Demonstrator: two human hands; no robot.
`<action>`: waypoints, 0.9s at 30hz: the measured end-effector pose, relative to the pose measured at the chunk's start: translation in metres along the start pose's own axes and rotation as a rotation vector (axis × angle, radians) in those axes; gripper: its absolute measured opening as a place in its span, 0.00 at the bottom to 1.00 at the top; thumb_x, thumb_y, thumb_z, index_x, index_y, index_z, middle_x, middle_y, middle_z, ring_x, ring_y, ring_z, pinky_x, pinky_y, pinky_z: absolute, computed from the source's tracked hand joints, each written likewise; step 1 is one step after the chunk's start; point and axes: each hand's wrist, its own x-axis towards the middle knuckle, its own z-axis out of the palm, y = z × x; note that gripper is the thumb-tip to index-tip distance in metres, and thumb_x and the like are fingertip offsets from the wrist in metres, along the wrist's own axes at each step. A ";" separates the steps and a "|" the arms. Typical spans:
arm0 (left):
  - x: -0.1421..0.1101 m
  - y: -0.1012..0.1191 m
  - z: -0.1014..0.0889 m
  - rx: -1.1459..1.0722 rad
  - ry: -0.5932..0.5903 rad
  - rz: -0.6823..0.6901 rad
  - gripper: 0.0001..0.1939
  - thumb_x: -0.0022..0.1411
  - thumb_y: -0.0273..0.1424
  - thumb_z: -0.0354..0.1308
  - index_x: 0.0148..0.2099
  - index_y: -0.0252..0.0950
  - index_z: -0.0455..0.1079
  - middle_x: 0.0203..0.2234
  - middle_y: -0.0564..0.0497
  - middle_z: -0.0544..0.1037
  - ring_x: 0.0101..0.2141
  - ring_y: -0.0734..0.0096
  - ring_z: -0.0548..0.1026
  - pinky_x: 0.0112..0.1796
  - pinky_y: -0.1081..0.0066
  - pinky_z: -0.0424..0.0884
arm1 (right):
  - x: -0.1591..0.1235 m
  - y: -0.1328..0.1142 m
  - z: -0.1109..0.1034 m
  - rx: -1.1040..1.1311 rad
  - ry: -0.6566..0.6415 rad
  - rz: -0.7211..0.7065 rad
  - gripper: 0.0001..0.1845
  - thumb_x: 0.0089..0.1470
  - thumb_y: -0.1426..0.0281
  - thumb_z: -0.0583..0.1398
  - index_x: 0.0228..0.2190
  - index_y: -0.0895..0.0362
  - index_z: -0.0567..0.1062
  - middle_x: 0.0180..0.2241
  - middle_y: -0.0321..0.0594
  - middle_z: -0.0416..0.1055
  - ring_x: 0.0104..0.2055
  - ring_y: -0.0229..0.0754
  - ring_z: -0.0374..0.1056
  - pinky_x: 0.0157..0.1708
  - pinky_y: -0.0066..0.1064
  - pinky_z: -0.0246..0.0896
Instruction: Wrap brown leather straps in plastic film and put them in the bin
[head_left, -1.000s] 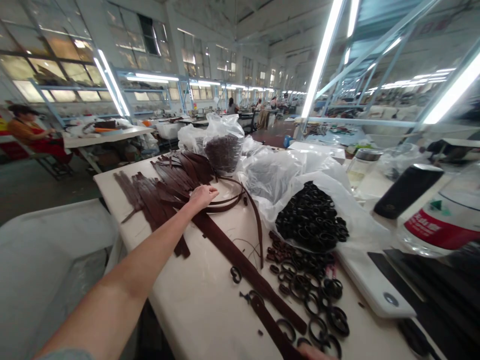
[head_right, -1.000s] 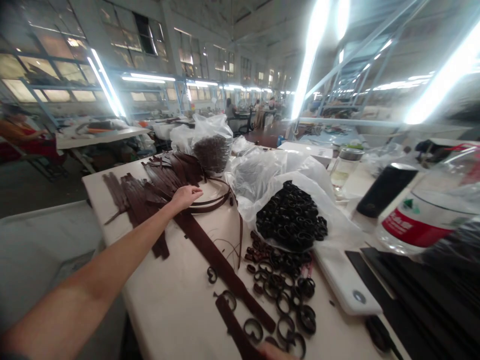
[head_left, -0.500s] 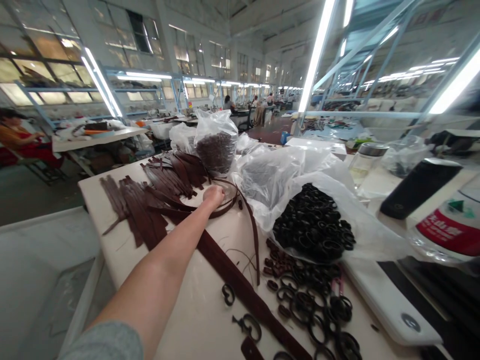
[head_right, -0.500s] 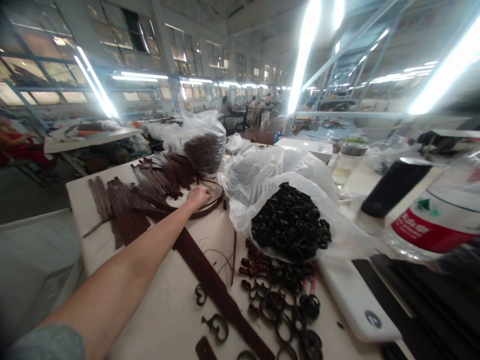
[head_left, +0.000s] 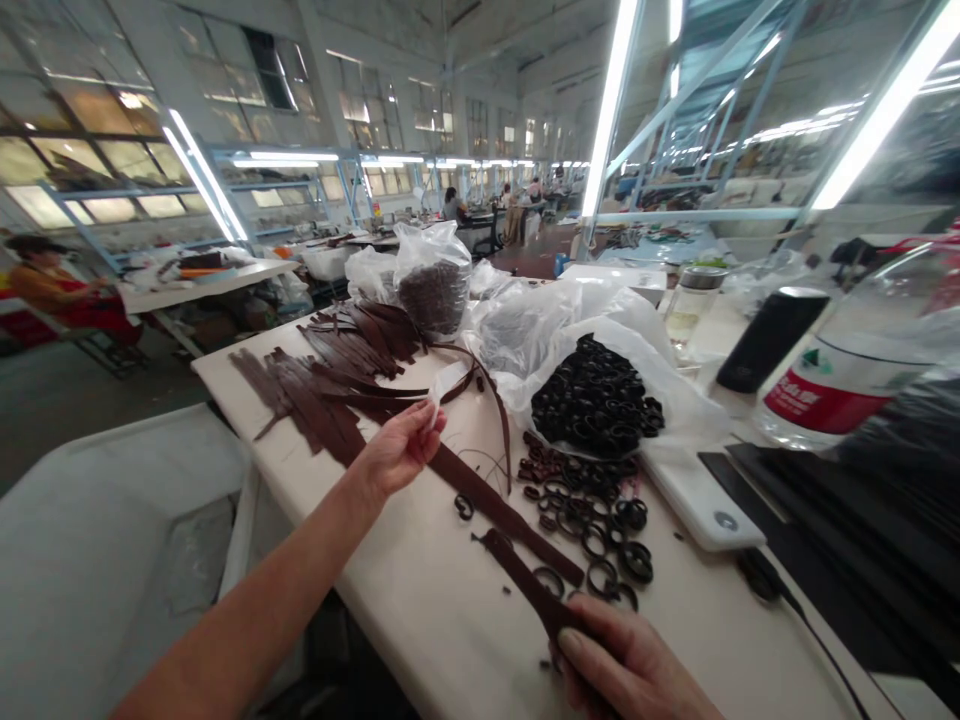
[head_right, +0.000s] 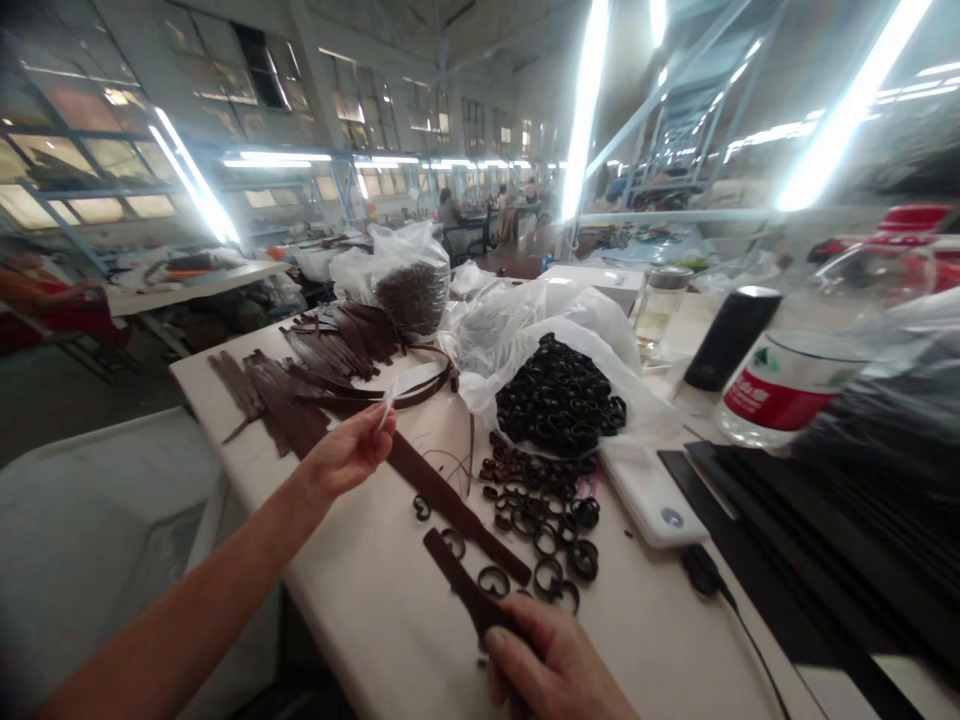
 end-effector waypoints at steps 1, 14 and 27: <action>-0.020 -0.012 -0.002 -0.078 -0.015 -0.070 0.07 0.66 0.21 0.53 0.39 0.31 0.73 0.27 0.51 0.78 0.25 0.79 0.78 0.24 0.84 0.73 | -0.003 -0.005 0.000 0.011 -0.001 -0.017 0.27 0.51 0.45 0.59 0.26 0.57 0.69 0.20 0.33 0.67 0.19 0.33 0.61 0.20 0.24 0.57; -0.097 -0.097 0.020 -0.261 -0.152 -0.437 0.06 0.64 0.25 0.58 0.34 0.29 0.73 0.27 0.47 0.80 0.29 0.69 0.81 0.31 0.72 0.78 | -0.041 -0.052 -0.012 -0.059 0.208 -0.305 0.19 0.57 0.53 0.59 0.28 0.58 0.71 0.23 0.35 0.70 0.21 0.33 0.64 0.23 0.25 0.59; -0.082 -0.081 0.040 -0.350 -0.068 -0.250 0.04 0.64 0.26 0.58 0.36 0.31 0.71 0.29 0.48 0.78 0.28 0.72 0.79 0.33 0.72 0.78 | -0.045 -0.047 0.006 -0.903 0.361 -0.399 0.15 0.59 0.63 0.53 0.23 0.54 0.67 0.20 0.36 0.68 0.21 0.37 0.61 0.24 0.28 0.48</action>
